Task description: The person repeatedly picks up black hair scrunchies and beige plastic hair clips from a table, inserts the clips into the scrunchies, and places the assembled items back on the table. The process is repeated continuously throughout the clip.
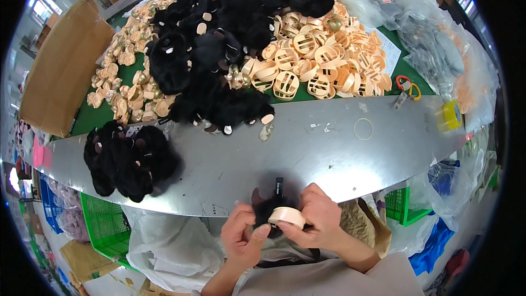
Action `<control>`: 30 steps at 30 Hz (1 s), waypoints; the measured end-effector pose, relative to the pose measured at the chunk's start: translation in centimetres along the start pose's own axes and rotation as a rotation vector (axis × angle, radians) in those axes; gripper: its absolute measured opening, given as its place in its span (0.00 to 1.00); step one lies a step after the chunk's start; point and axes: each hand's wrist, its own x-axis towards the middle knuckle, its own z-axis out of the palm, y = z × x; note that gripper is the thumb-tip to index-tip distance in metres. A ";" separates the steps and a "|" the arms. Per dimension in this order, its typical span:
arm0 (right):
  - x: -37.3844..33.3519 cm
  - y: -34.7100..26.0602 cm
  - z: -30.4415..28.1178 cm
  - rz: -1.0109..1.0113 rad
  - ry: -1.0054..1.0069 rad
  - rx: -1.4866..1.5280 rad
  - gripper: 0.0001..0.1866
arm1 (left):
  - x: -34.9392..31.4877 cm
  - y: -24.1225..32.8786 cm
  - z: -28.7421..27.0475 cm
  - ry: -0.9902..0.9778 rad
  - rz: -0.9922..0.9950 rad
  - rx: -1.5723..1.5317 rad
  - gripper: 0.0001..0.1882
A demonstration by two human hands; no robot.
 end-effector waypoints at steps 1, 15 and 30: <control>-0.2 0.2 0.5 -0.021 0.030 -0.029 0.20 | 0.5 0.0 0.5 0.020 0.073 0.098 0.11; 0.7 2.0 3.7 0.258 0.222 0.259 0.21 | 2.8 -1.3 2.7 -0.008 0.347 0.519 0.10; 2.0 2.2 2.9 0.522 0.032 0.083 0.06 | 2.2 -1.4 3.6 0.015 0.260 0.443 0.08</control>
